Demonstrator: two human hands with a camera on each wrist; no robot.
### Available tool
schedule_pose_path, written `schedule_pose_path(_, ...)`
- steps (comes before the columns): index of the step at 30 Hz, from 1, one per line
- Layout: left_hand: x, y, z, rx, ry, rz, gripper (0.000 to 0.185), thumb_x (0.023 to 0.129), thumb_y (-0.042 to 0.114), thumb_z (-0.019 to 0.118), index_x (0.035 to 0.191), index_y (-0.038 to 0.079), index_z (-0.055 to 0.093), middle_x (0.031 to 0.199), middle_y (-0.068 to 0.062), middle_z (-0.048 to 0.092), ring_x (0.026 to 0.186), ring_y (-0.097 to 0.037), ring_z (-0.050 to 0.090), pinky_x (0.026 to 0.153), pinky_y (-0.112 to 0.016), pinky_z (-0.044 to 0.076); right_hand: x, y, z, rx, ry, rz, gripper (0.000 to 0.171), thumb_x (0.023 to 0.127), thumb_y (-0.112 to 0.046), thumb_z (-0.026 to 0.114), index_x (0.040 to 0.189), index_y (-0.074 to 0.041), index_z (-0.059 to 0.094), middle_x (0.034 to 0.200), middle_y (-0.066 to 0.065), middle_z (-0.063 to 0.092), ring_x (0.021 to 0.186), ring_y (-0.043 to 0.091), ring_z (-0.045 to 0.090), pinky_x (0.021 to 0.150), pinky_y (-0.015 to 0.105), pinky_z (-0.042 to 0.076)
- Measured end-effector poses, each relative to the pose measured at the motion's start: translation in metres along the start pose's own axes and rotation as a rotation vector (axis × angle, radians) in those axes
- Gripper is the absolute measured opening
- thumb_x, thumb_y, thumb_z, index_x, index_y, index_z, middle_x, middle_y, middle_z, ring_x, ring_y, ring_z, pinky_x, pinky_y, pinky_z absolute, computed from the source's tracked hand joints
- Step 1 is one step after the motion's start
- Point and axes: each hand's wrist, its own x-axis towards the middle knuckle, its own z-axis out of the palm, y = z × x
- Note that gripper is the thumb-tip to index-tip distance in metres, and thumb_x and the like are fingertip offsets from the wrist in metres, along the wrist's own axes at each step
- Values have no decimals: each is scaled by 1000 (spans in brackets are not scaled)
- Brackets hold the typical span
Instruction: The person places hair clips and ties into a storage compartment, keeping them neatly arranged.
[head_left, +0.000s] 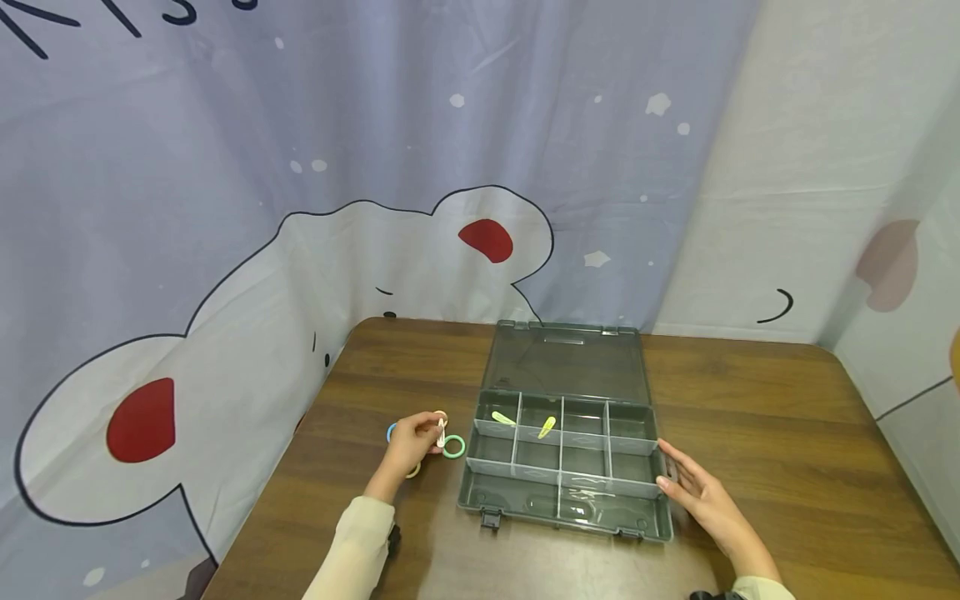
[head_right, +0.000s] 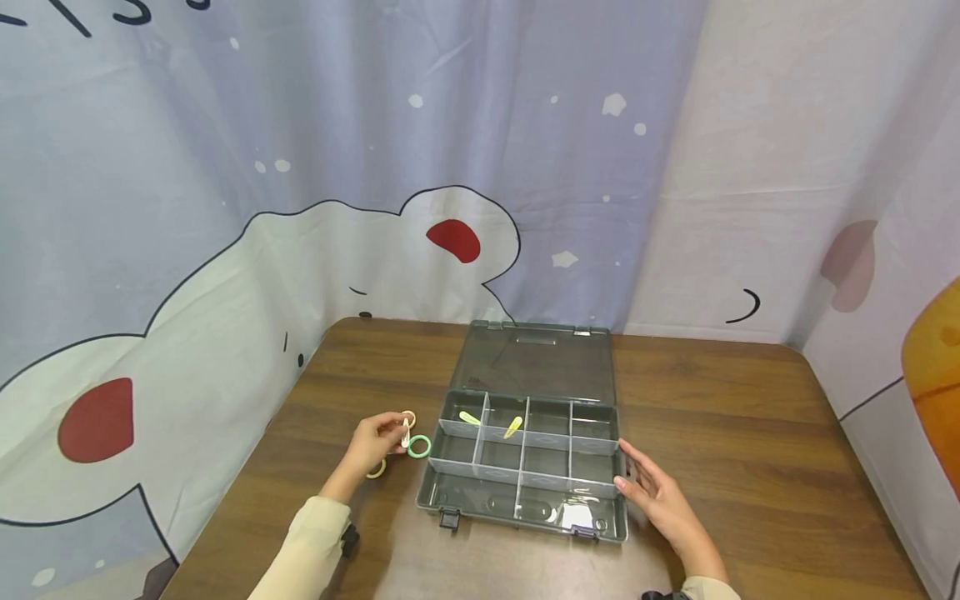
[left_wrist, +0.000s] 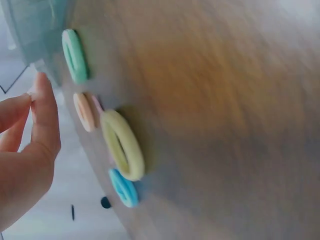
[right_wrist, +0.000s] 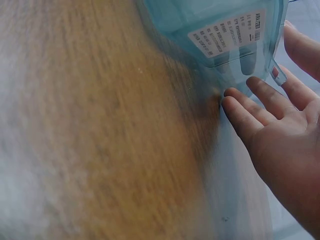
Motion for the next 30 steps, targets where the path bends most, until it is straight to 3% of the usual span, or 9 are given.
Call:
schedule_pose_path(3,-1,7,5,-77,-13,-5,23,87,-11,61,111,-13,63,89,-23,66,71,-23,65,60,-31,60,0,2,0,12,4,-15,63,99,-18,55,153,-11,24,157,22,14,139,48,12,100,8,27)
schedule_pose_path(5,-1,12,9,-109,-25,7,24,87,-11,60,111,-14,63,86,-22,64,69,-25,65,62,-33,60,1,2,1,27,8,-26,63,98,-18,56,152,-10,25,156,23,14,139,47,11,94,0,25)
schedule_pose_path(15,3,34,30,-155,-72,40,20,85,-10,64,104,-16,63,84,-22,66,67,-20,65,61,-29,60,1,3,1,16,21,-33,62,98,-19,56,152,-11,26,156,22,17,139,46,13,94,0,25)
schedule_pose_path(21,-2,53,39,-196,-149,50,20,84,-14,61,102,-22,59,85,-34,63,70,-31,66,65,-39,60,1,3,1,14,28,-25,63,98,-19,57,152,-10,27,156,22,17,139,46,14,94,1,25)
schedule_pose_path(25,-9,70,42,-202,-208,40,21,85,-14,59,103,-25,56,88,-36,61,72,-28,66,69,-39,60,2,3,1,20,28,-29,62,98,-19,57,152,-9,27,156,22,17,139,45,13,94,1,25)
schedule_pose_path(30,-9,67,51,-211,-262,54,19,86,-15,58,101,-25,55,88,-36,61,76,-36,66,70,-44,60,2,4,1,19,21,-30,62,98,-18,56,152,-10,26,156,22,16,139,47,12,94,1,25)
